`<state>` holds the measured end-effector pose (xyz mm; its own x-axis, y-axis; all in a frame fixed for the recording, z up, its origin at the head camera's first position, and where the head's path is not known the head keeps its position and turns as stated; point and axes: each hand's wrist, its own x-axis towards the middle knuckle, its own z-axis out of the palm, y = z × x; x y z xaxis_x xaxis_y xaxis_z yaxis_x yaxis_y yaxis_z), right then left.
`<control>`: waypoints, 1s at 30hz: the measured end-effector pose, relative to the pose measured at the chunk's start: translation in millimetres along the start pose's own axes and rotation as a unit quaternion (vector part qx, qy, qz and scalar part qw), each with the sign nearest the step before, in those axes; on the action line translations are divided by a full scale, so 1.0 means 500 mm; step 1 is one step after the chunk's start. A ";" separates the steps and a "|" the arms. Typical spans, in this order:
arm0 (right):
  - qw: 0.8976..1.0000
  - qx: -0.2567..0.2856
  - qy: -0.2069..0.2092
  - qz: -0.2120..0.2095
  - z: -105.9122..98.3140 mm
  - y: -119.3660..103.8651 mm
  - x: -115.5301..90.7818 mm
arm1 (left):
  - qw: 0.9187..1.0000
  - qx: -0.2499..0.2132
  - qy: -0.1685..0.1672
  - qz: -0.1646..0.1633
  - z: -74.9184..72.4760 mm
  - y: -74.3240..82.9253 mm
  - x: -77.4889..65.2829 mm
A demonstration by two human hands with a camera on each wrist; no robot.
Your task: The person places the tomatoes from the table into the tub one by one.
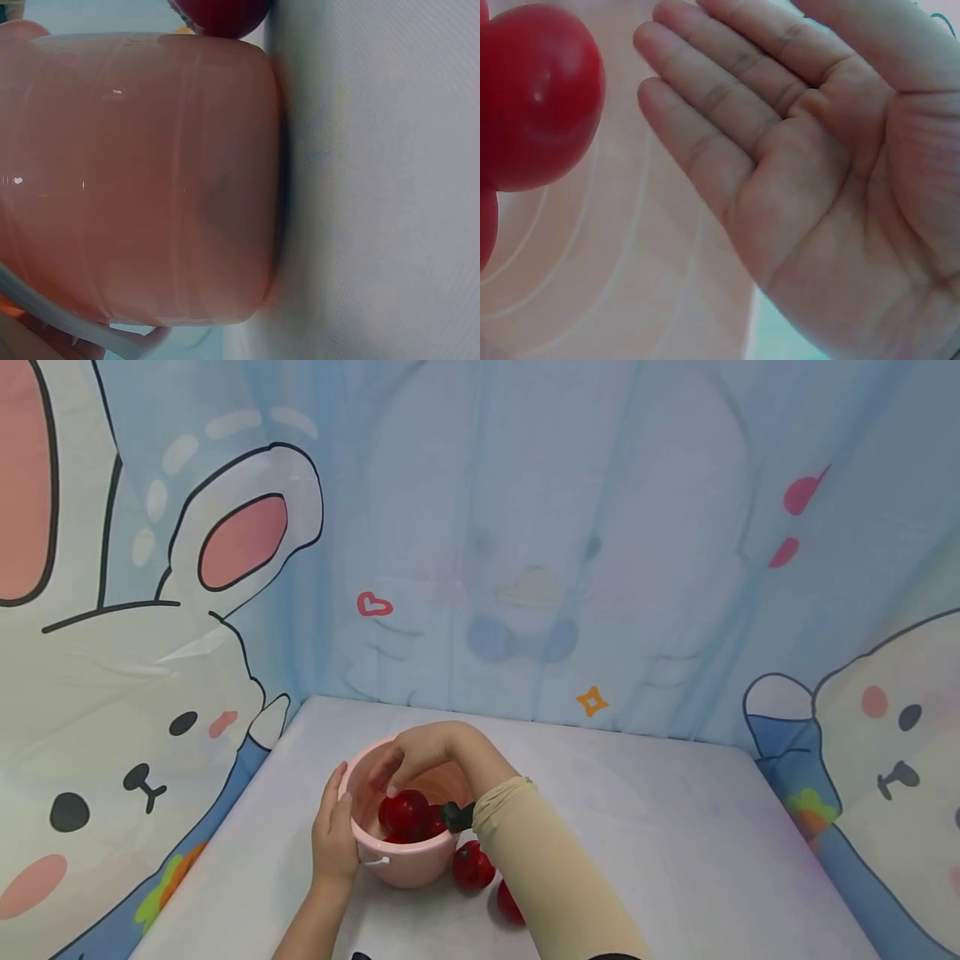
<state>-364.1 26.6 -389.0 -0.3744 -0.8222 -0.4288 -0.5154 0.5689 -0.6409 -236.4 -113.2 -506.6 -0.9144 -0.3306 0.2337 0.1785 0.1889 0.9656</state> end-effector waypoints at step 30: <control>0.945 0.082 0.315 0.029 0.130 0.188 -0.345 | 1.000 -0.006 -0.002 0.006 0.000 0.003 -0.006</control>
<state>-298.1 220.6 -416.6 -0.8096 -0.5859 -0.0353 -0.3731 0.5601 -0.7397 -233.5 -111.9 -505.7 -0.9135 -0.3246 0.2453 0.1941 0.1823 0.9639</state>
